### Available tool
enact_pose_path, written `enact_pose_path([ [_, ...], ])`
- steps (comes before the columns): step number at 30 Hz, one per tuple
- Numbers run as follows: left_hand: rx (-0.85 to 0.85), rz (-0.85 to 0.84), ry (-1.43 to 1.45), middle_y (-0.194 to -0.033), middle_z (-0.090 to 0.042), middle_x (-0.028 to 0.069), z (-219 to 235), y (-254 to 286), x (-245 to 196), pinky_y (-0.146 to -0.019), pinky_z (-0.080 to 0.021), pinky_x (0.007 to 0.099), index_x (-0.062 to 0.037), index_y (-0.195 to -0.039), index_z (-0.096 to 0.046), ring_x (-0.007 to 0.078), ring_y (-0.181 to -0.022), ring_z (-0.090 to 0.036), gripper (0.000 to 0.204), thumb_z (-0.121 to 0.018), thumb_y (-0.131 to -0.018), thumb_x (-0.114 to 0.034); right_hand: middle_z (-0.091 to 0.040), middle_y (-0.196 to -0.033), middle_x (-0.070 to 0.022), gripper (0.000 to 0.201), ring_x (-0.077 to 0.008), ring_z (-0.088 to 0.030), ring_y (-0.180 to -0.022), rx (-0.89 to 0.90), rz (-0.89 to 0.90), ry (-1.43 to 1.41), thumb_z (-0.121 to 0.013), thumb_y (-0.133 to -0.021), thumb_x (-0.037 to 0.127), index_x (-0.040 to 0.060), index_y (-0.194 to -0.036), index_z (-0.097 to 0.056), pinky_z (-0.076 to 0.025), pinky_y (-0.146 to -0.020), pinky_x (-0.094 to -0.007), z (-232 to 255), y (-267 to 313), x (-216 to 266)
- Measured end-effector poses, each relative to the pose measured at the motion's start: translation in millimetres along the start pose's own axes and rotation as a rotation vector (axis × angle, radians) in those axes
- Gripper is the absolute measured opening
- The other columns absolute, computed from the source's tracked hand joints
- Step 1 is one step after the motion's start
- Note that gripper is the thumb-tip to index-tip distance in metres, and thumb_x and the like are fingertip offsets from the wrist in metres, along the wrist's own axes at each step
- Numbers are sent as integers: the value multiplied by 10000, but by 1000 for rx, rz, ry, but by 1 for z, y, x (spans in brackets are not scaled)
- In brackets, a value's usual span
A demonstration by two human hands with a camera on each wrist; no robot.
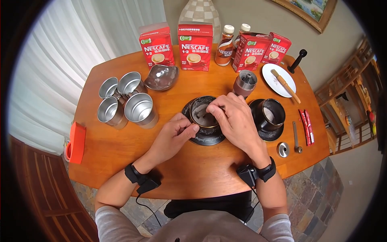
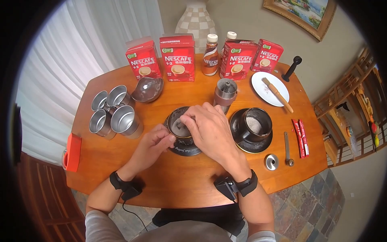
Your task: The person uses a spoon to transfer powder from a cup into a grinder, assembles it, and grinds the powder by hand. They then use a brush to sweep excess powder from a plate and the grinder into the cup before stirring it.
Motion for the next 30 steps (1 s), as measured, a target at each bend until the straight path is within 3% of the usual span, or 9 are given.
enact_pose_path([
  [13,-2,15,51,-992,-476,9,-7,6,-9,-712,-423,251,-13,-877,-637,85,-822,-498,278,-670,-1070,-210,-684,-874,-108,146,-301,-595,-834,-5,49,2,-679,-1004,171,31,-978,-712,-422,-795,-420,-1,1,2],
  [30,8,5,10,-993,-478,10,-6,5,-7,-724,-414,250,-9,-894,-665,88,-838,-489,256,-673,-1065,-199,-655,-830,-104,173,-303,-584,-830,65,-32,-39,-634,-1042,197,52,-971,-695,-415,-801,-423,3,0,-1],
])
Point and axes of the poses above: each hand's wrist, its own y-axis away from the middle knuckle, its own z-axis out of the back of the hand, x = y × z, the point moved 6 cm from there along -y, towards the middle knuckle
